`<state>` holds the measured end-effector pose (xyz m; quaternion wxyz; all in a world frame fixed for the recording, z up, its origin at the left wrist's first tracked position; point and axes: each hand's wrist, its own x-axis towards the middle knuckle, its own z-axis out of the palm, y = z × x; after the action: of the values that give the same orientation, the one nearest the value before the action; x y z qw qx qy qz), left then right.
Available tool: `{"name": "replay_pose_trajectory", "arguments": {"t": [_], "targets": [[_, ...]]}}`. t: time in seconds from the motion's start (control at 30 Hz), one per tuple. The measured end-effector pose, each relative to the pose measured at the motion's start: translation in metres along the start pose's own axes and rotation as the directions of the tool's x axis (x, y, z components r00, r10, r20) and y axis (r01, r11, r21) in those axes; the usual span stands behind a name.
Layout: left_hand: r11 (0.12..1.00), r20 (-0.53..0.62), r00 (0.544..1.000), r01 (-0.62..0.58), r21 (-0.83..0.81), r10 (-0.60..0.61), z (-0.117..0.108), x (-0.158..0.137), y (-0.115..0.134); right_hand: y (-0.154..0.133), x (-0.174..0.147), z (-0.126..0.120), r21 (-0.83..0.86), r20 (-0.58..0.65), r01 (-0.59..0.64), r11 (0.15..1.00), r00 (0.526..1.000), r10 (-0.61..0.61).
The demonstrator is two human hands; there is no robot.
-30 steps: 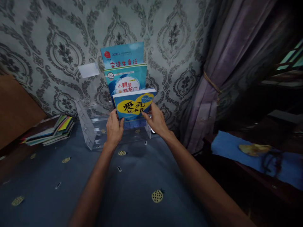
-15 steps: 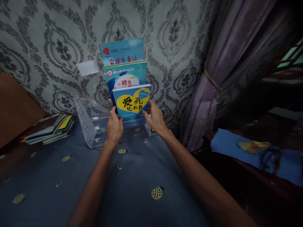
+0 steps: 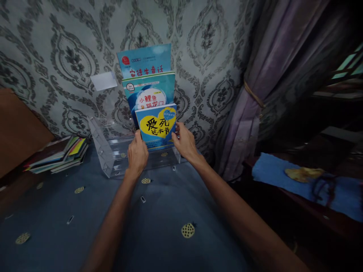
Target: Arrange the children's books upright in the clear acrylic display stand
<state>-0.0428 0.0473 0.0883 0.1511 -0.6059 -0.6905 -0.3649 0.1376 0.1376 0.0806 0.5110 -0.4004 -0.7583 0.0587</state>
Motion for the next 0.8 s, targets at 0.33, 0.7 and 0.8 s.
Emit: {"name": "replay_pose_trajectory", "arguments": {"t": [0.33,0.7,0.8], "targets": [[0.993,0.007,0.999,-0.035,0.11,0.035,0.005,-0.002,0.005,0.006,-0.003,0.004,-0.032,-0.12,0.009,0.999,0.993,-0.013],[0.998,-0.028,0.997,-0.066,0.014,0.066,0.019,-0.002,-0.004,0.006,0.001,0.008,0.057,-0.086,-0.047,0.997,0.995,0.051],[0.997,-0.015,0.998,-0.064,-0.033,0.064,0.02,-0.001,-0.006,0.007,0.002,0.009,0.067,-0.092,-0.058,0.996,0.994,0.064]]}}
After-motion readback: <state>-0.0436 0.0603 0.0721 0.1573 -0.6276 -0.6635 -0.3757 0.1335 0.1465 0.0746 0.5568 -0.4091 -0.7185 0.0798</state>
